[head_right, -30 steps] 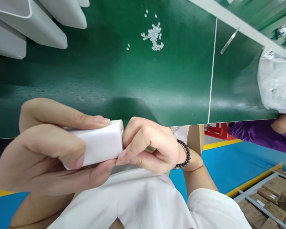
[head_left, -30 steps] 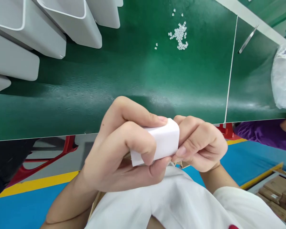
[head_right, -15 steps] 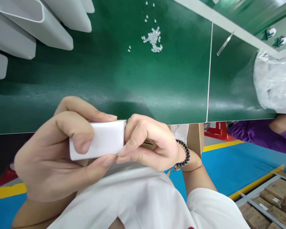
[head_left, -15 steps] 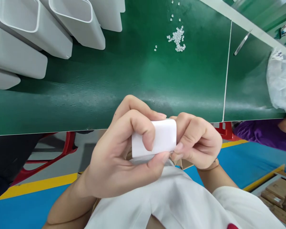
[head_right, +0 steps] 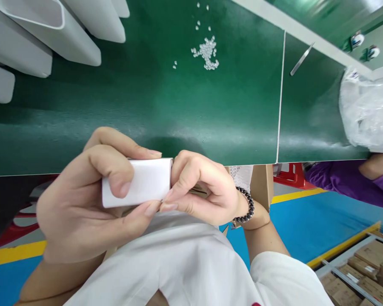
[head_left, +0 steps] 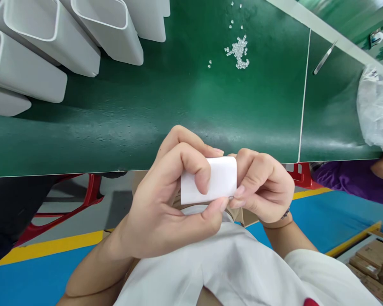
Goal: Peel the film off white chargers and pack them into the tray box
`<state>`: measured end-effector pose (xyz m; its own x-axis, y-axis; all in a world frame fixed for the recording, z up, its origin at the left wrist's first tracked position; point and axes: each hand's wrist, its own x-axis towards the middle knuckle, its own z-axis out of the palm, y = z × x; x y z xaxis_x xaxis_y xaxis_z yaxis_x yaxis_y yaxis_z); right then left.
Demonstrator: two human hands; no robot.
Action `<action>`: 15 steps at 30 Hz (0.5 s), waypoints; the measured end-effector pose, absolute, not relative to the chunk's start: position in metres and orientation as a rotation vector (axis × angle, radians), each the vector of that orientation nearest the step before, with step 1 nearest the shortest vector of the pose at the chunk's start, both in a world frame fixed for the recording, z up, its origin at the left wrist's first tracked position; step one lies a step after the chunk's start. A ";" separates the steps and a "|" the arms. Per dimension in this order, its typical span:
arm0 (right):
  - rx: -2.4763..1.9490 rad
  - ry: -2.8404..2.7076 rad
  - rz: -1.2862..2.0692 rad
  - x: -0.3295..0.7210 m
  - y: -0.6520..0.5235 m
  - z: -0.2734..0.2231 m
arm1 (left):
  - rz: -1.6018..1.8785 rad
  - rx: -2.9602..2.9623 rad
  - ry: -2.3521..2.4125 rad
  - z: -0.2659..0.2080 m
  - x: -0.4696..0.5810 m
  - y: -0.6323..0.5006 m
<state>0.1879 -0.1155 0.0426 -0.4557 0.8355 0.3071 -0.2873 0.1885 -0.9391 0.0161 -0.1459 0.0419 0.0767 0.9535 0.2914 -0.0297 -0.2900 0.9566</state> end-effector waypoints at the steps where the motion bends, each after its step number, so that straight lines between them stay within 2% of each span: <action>1: -0.555 -1.495 1.465 0.188 -0.116 0.043 | 1.366 1.449 0.977 0.042 0.016 -0.146; 15: -0.596 -1.432 1.481 0.187 -0.122 0.046 | 1.396 1.445 0.973 0.039 0.020 -0.150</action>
<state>0.1868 -0.1225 0.0455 -0.4238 0.8662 0.2646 -0.2937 0.1449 -0.9449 0.0199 -0.1495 0.0392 0.0621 0.9489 0.3094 -0.0379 -0.3075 0.9508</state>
